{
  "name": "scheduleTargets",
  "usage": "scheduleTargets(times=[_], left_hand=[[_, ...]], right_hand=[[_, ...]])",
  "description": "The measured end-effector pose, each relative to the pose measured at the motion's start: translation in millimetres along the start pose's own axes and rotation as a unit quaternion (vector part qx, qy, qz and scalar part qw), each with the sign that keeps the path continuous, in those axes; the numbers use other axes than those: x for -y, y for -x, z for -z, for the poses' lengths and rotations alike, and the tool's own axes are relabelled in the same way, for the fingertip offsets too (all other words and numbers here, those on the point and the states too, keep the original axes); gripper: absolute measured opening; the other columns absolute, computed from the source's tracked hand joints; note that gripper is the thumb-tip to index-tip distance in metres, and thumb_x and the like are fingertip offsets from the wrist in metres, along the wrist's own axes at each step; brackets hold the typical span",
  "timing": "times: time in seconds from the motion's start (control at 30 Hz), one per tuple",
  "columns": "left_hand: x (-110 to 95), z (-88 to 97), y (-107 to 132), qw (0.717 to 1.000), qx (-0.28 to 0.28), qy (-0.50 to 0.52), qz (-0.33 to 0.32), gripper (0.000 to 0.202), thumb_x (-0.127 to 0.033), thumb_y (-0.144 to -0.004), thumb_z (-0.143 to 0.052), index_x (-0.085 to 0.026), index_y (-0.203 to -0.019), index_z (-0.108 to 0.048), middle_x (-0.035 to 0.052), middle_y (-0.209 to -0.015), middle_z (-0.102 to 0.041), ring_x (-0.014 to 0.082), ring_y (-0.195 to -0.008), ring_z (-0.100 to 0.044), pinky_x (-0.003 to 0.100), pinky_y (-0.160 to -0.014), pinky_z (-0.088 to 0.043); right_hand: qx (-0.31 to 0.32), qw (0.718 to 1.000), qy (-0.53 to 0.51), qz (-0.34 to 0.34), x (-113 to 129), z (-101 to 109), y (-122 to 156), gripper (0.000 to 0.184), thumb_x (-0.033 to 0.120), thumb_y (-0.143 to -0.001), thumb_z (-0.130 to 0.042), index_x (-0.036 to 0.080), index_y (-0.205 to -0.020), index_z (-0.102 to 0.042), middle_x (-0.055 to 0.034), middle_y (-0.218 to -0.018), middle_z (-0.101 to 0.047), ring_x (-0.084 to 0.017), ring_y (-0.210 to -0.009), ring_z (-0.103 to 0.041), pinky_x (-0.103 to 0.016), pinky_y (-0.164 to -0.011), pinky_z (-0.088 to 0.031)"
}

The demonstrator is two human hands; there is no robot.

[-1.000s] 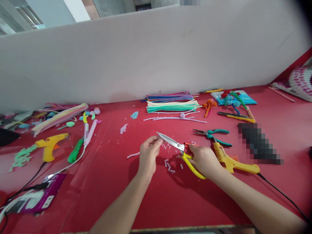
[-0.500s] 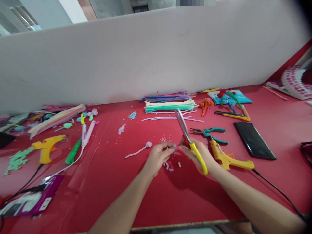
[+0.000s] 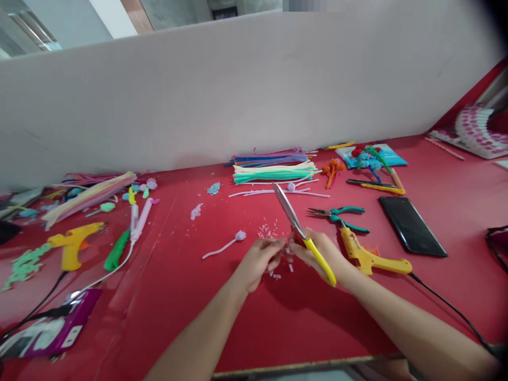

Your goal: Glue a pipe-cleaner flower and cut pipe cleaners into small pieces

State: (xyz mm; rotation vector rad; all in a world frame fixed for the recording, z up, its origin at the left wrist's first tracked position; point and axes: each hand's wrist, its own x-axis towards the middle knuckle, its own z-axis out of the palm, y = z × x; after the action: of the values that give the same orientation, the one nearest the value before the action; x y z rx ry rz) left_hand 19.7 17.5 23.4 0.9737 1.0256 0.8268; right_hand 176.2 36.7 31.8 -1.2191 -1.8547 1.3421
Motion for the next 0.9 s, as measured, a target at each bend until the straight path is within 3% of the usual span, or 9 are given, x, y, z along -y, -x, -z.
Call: scheduleTargets(times=[0.17, 0.27, 0.37, 0.53, 0.73, 0.9], left_hand=[[3, 0.2, 0, 0.999, 0.021, 0.018, 0.021, 0.018, -0.031, -0.073, -0.053, -0.014, -0.075, -0.057, 0.0016, -0.066, -0.056, 0.0012, -0.038, -0.025, 0.019, -0.038, -0.015], [3, 3.6, -1, 0.994, -0.040, -0.094, -0.031, 0.024, -0.033, -0.075, -0.050, -0.013, -0.062, -0.055, 0.0004, -0.057, -0.052, 0.0049, -0.043, -0.037, 0.019, -0.042, -0.024], [3, 5.4, -1, 0.971, -0.100, -0.192, -0.097, 0.031, -0.037, -0.076, -0.047, -0.014, -0.056, -0.054, 0.0002, -0.054, -0.051, 0.0098, -0.053, -0.046, 0.021, -0.053, -0.034], [3, 1.2, 0, 0.980, -0.088, -0.154, -0.086, 0.020, -0.033, -0.068, -0.058, -0.015, -0.077, -0.060, 0.0017, -0.072, -0.058, 0.0126, -0.065, -0.051, 0.023, -0.060, -0.038], [3, -0.7, 0, 0.988, -0.078, -0.119, -0.063, 0.016, -0.030, -0.065, -0.060, -0.015, -0.071, -0.060, 0.0003, -0.065, -0.055, 0.0105, -0.060, -0.048, 0.022, -0.057, -0.036], [0, -0.1, 1, 0.993, -0.079, -0.077, -0.051, 0.018, -0.032, -0.066, -0.059, -0.015, -0.071, -0.059, -0.0012, -0.060, -0.053, 0.0084, -0.054, -0.045, 0.021, -0.055, -0.035]], right_hand=[[-0.044, 0.999, 0.016, -0.006, 2, 2, 0, 0.013, 0.029, -0.072, -0.045, 0.018, -0.066, -0.046, 0.0046, -0.052, -0.046, -0.008, -0.048, -0.041, -0.019, -0.046, -0.032], [-0.075, 0.997, 0.001, -0.010, -2, 5, -1, 0.015, 0.030, -0.073, -0.042, 0.019, -0.064, -0.044, 0.0066, -0.047, -0.040, -0.008, -0.044, -0.038, -0.020, -0.044, -0.031], [-0.074, 0.997, 0.011, -0.024, -5, 7, -2, 0.014, 0.028, -0.072, -0.042, 0.019, -0.061, -0.043, 0.0068, -0.045, -0.039, -0.008, -0.043, -0.038, -0.020, -0.043, -0.029], [-0.046, 0.998, 0.018, -0.038, -2, 2, -2, 0.009, 0.025, -0.067, -0.046, 0.018, -0.061, -0.045, 0.0066, -0.047, -0.040, -0.007, -0.044, -0.038, -0.019, -0.043, -0.029], [-0.042, 0.998, -0.007, -0.045, -4, 1, -2, 0.014, 0.027, -0.069, -0.047, 0.018, -0.059, -0.043, 0.0071, -0.043, -0.039, -0.007, -0.040, -0.038, -0.018, -0.041, -0.029], [-0.033, 0.997, -0.036, -0.055, -10, 4, -3, 0.021, 0.037, -0.075, -0.043, 0.018, -0.070, -0.051, 0.0070, -0.041, -0.040, -0.008, -0.038, -0.039, -0.019, -0.041, -0.032]])
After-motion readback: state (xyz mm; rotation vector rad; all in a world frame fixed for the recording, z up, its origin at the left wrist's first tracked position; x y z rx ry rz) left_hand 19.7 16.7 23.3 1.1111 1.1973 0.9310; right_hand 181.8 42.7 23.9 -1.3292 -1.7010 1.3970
